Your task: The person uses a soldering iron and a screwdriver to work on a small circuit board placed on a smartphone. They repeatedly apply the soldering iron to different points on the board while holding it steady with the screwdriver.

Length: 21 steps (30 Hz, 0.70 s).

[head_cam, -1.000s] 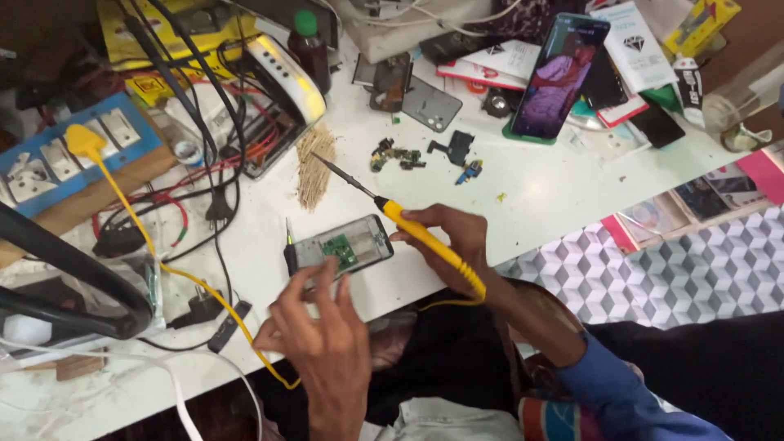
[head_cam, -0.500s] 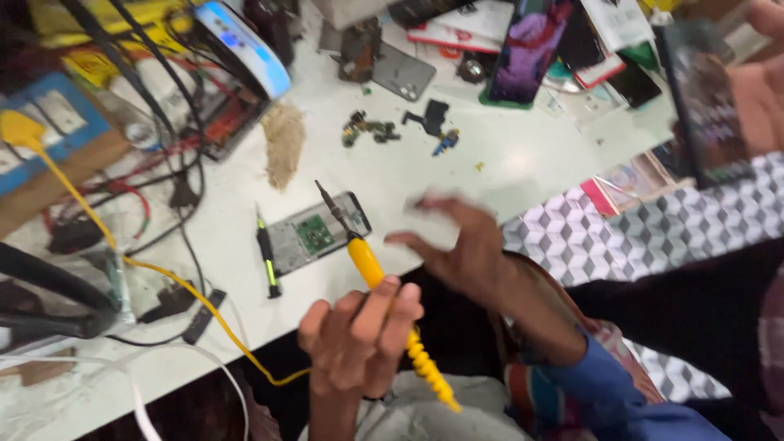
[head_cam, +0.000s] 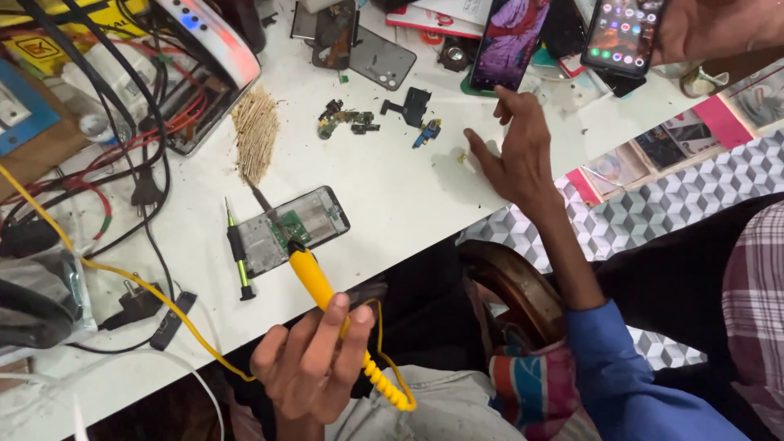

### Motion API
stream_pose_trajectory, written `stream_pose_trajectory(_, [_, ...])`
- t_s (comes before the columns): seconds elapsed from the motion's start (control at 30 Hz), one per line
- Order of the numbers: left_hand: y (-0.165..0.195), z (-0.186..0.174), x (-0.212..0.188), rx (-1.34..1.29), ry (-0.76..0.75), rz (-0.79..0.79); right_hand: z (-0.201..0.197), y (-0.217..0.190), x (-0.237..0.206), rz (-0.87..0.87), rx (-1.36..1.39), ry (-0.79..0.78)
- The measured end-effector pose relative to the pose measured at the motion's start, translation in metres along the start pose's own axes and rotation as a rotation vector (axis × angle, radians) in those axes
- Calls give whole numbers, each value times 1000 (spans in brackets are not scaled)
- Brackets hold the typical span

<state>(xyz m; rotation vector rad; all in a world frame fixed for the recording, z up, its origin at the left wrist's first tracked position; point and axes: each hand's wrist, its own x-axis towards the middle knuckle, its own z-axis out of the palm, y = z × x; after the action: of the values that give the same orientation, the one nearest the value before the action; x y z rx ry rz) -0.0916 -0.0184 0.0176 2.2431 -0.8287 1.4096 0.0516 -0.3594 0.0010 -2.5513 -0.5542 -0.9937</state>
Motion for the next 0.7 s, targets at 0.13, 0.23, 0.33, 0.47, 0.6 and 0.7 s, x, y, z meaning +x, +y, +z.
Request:
stream_pose_trajectory(0.13, [0,2,-2,27,-43,-15,-1,-4,-4,23,56,-5])
stream_pose_trajectory(0.23, [1,4,-5,13,-1,-22,-2,-4,-8,47,51,-44])
stream_pose_trajectory(0.33, [-2,7,-6,-7,43,47,-1,-3,-11,71,57,-68])
stream_pose_trajectory(0.47, [-5,11,-5,-17,65,64,0,-1,-12,97,-31,-24])
stream_pose_trajectory(0.6, [-7,11,-7,-22,71,58,-4,1,-9,68,-57,-15])
stream_pose_trajectory(0.7, [-8,13,-9,-30,100,79,-4,1,-7,60,-50,-62])
